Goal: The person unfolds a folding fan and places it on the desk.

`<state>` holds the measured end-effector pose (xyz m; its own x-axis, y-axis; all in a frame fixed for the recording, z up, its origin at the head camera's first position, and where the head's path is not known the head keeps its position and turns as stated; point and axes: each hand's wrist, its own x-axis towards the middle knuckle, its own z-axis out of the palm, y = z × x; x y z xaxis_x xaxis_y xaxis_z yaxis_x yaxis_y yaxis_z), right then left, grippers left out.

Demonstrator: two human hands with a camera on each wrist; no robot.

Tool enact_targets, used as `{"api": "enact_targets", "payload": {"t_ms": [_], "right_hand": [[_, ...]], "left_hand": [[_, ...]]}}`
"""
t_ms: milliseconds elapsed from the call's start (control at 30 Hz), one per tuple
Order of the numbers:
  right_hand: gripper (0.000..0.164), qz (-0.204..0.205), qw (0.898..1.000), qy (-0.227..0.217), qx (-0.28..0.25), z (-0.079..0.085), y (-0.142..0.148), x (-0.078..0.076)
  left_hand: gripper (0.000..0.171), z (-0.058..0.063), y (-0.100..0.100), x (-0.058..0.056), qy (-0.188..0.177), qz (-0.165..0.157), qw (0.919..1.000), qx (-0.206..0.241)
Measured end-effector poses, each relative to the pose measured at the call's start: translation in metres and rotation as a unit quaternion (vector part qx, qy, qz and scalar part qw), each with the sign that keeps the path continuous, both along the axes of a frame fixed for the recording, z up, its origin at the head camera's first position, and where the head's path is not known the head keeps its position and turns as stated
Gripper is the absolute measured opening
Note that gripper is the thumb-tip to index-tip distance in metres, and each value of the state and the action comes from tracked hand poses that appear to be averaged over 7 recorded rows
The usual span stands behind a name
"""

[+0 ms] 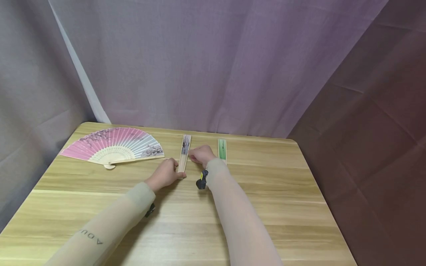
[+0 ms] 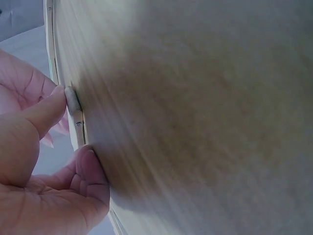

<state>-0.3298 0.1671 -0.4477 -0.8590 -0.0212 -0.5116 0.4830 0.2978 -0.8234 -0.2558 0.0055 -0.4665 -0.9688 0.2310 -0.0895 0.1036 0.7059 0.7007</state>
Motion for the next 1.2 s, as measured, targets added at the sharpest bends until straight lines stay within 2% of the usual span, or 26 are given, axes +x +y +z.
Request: {"api": "enact_targets", "payload": {"t_ms": [267,567,767,867,1033,1200], "right_hand": [[0.021,0.001,1.0,-0.01,0.016,0.001,-0.002,-0.001],[0.021,-0.022,1.0,-0.005,0.009,0.005,-0.005,0.0],[0.017,-0.035,0.999,0.006,0.01,0.001,-0.006,0.0],[0.019,-0.052,0.999,0.009,-0.008,-0.003,-0.007,0.001],[0.026,-0.079,0.994,0.013,-0.069,-0.005,-0.009,0.004],[0.027,-0.072,0.994,0.021,-0.083,-0.005,-0.011,0.004]], "left_hand": [[0.046,0.001,-0.001,0.0,-0.023,-0.004,0.9996,0.017],[0.04,0.001,-0.001,-0.001,-0.022,-0.01,0.9989,0.04],[0.036,-0.001,-0.001,-0.001,-0.028,-0.008,0.9982,0.052],[0.034,-0.003,-0.001,0.0,-0.03,-0.007,0.9979,0.057],[0.032,-0.007,-0.003,0.001,-0.016,-0.007,0.9971,0.073],[0.031,-0.008,-0.004,0.005,-0.008,0.004,0.9952,0.098]]}}
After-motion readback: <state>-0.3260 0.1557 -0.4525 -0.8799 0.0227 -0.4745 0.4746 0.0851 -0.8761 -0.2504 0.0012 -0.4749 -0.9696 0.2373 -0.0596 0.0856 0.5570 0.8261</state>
